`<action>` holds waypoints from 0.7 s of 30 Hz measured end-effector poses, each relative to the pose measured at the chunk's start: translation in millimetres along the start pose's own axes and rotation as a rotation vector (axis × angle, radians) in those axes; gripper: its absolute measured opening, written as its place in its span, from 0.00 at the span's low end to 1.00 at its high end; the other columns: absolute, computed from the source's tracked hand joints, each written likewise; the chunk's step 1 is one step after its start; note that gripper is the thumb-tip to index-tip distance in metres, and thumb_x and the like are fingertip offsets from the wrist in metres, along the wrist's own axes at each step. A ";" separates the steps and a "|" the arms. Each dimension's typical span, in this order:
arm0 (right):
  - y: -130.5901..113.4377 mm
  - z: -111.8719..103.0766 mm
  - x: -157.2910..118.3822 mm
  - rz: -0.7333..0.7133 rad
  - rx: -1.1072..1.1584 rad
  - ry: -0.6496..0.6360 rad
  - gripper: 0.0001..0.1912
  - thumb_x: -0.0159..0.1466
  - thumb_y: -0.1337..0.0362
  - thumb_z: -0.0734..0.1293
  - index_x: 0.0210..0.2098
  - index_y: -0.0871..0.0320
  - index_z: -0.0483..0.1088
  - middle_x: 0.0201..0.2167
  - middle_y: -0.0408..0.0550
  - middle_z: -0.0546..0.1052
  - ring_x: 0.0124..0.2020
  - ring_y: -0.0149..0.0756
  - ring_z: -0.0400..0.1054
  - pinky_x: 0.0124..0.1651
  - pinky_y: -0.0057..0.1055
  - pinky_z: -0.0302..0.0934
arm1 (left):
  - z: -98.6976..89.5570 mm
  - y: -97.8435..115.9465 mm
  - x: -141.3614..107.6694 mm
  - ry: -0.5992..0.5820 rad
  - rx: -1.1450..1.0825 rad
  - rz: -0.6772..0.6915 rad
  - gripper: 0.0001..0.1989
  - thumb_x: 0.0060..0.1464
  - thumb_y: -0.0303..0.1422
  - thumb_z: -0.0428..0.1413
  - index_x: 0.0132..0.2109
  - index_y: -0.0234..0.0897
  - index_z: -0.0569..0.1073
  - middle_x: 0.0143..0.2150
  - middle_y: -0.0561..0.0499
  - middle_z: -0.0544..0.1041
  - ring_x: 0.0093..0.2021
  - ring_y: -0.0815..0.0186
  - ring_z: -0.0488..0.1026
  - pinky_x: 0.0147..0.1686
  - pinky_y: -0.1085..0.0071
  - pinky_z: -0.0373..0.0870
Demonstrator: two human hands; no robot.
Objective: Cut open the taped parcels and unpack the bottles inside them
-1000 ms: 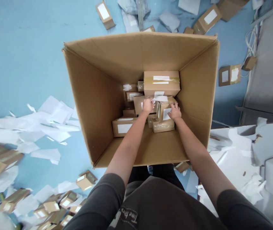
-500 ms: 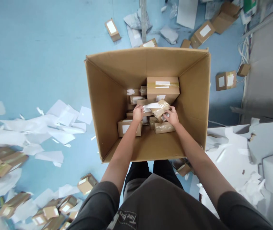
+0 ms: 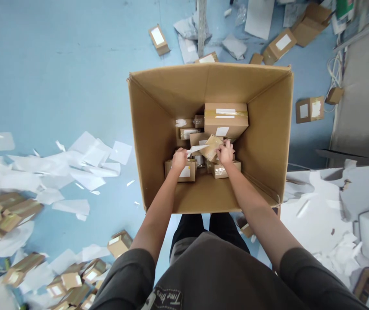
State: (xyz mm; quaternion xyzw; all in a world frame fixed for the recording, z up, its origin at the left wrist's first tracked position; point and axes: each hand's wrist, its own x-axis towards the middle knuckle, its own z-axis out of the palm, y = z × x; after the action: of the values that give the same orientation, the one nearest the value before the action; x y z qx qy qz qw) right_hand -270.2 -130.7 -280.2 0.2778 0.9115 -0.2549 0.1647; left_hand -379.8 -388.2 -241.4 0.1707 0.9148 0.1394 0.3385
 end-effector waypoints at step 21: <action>35.2 0.1 14.8 0.045 -0.018 0.024 0.40 0.69 0.47 0.73 0.76 0.54 0.66 0.68 0.62 0.70 0.66 0.63 0.63 0.72 0.56 0.62 | 53.0 44.9 10.4 -0.191 -0.218 0.143 0.28 0.59 0.50 0.71 0.61 0.41 0.83 0.69 0.41 0.78 0.71 0.50 0.73 0.71 0.59 0.71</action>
State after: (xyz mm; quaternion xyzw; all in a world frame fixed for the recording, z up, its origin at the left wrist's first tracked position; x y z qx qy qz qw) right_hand -261.1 -99.4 -300.0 0.2995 0.9092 -0.2396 0.1621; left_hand -342.0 -336.1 -269.5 0.2100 0.8435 0.2447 0.4296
